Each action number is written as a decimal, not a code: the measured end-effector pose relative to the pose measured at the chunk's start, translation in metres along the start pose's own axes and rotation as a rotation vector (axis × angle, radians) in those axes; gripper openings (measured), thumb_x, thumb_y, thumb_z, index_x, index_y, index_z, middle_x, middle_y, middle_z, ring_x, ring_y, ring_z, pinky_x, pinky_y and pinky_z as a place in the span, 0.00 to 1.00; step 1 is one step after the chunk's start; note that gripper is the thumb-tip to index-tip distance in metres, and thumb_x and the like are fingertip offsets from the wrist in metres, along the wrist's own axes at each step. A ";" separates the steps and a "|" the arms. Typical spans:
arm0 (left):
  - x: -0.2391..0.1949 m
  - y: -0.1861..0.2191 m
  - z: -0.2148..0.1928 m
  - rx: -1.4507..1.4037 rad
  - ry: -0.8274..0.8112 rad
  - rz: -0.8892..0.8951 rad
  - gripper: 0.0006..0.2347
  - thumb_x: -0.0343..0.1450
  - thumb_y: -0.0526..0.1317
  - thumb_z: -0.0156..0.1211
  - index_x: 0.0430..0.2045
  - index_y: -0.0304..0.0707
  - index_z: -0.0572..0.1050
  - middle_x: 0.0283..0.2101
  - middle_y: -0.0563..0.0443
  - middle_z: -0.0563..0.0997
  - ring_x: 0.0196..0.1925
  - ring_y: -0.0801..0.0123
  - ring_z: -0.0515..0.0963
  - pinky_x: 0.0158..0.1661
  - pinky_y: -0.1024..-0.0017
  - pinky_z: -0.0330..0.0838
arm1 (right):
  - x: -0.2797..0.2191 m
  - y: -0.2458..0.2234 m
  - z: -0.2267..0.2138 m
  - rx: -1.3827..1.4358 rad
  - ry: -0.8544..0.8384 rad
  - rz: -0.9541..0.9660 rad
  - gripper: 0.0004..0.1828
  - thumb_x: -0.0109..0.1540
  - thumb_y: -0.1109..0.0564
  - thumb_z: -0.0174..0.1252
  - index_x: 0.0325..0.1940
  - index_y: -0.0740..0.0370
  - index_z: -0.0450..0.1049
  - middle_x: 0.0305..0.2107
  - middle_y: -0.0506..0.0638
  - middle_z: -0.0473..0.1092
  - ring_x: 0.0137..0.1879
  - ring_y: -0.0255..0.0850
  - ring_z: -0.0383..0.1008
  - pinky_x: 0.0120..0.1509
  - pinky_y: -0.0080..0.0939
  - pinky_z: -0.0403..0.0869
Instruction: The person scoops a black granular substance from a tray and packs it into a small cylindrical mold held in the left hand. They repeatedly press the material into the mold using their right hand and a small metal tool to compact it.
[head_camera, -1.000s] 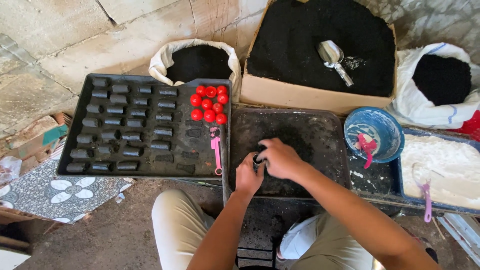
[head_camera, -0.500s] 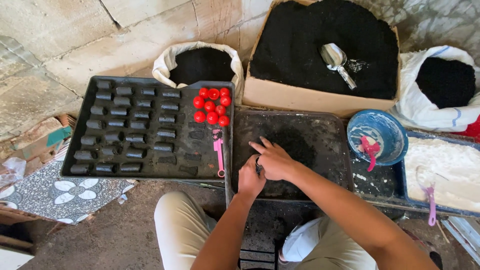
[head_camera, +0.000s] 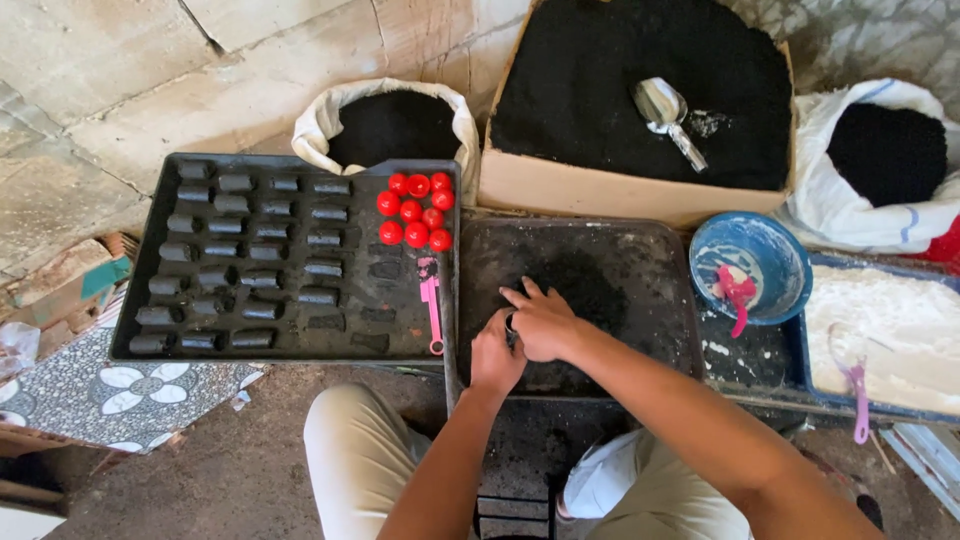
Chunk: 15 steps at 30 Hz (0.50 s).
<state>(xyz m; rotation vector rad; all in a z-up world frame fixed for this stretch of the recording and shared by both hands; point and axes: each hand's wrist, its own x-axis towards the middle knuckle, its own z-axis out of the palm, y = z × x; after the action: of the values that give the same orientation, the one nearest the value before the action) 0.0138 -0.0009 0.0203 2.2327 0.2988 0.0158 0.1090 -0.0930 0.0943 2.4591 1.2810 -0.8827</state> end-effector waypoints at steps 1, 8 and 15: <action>-0.001 -0.003 0.003 0.002 -0.006 -0.002 0.21 0.72 0.35 0.57 0.61 0.30 0.65 0.59 0.33 0.75 0.54 0.39 0.81 0.53 0.45 0.78 | -0.006 -0.002 -0.006 0.006 -0.002 0.000 0.23 0.61 0.55 0.57 0.60 0.61 0.77 0.77 0.53 0.46 0.81 0.66 0.36 0.75 0.72 0.55; -0.002 0.001 0.001 -0.028 -0.011 -0.014 0.20 0.72 0.35 0.55 0.61 0.32 0.66 0.58 0.34 0.76 0.52 0.38 0.81 0.51 0.45 0.79 | -0.012 -0.006 -0.011 -0.105 0.092 -0.004 0.14 0.61 0.56 0.58 0.47 0.61 0.83 0.77 0.55 0.48 0.80 0.66 0.41 0.74 0.71 0.57; 0.003 -0.004 0.002 -0.010 -0.006 -0.023 0.21 0.71 0.35 0.58 0.61 0.33 0.67 0.60 0.33 0.75 0.54 0.38 0.81 0.53 0.44 0.78 | -0.014 -0.007 -0.015 -0.108 0.065 -0.003 0.14 0.62 0.57 0.58 0.48 0.62 0.82 0.77 0.56 0.47 0.80 0.67 0.41 0.74 0.72 0.57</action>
<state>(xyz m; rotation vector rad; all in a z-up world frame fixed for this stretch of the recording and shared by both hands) 0.0158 0.0005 0.0158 2.2188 0.3206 -0.0024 0.1033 -0.0915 0.1156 2.4207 1.3179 -0.7197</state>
